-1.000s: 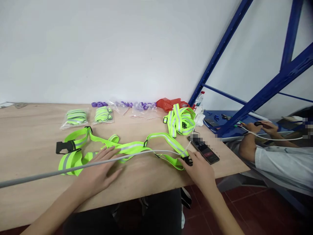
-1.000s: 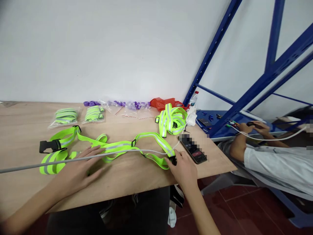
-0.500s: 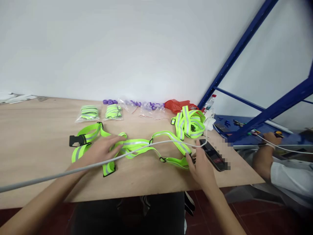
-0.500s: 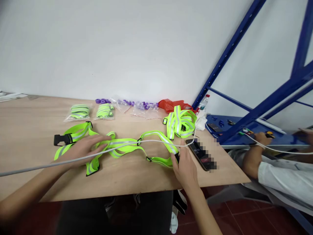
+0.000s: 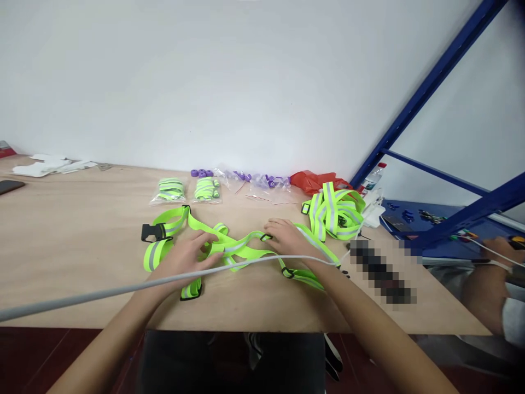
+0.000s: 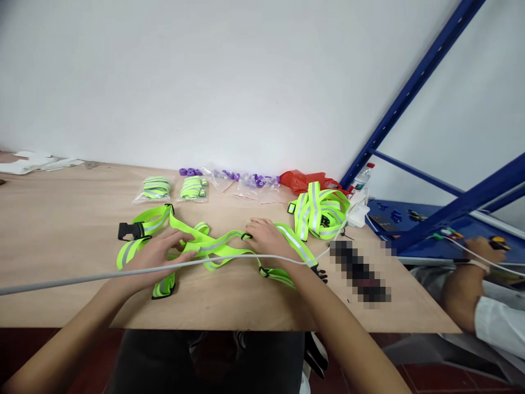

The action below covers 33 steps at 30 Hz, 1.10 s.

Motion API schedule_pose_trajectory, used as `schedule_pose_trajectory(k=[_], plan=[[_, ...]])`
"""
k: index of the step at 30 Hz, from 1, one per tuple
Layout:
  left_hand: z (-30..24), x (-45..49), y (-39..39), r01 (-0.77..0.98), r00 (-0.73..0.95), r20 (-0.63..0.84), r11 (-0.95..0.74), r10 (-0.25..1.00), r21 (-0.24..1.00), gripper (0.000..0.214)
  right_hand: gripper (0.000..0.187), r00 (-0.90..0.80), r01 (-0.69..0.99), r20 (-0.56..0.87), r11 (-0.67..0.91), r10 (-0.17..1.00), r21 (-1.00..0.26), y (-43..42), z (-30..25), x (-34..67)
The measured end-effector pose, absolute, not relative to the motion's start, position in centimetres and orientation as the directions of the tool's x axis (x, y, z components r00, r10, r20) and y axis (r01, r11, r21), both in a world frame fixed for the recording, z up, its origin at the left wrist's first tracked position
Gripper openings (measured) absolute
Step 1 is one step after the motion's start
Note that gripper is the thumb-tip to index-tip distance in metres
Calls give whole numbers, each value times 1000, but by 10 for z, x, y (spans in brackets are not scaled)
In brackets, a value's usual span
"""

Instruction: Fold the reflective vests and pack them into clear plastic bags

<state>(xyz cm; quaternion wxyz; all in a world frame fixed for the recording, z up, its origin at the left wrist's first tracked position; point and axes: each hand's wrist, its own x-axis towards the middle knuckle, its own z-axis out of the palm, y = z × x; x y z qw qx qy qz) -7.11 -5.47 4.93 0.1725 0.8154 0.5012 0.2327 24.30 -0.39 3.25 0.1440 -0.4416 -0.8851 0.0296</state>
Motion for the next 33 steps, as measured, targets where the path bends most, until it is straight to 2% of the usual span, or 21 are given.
schedule_pose_trajectory(k=[4,9,13,15,18,22,25,27,30,33], plan=[[39,-80,-62,668,385,227,-440,894,600,33,21,-442,803,351,538,826,-257,8,51,243],[35,-89,-63,555,250,242,-343,938,758,35,24,-176,676,619,552,765,-489,13,84,255],[44,-92,-68,402,260,224,-317,939,859,35,30,-76,654,699,565,711,-503,7,101,258],[47,-92,-72,406,321,156,-285,934,868,40,32,-52,649,714,567,698,-507,1,106,257],[48,-90,-76,515,440,69,-314,896,798,40,33,0,644,752,576,660,-505,-5,111,256],[42,-86,-78,626,600,5,-473,800,620,39,29,64,656,799,578,597,-485,-9,116,259],[34,-88,-78,718,544,16,-475,839,508,48,28,113,666,813,564,572,-489,-11,116,265],[29,-91,-78,754,506,33,-461,862,468,46,29,146,676,816,546,559,-495,-12,115,268],[28,-93,-79,787,477,54,-453,877,418,43,28,185,677,819,533,544,-507,-12,111,274],[34,-92,-79,760,457,174,-484,872,432,37,28,221,653,818,542,531,-528,-8,109,282]])
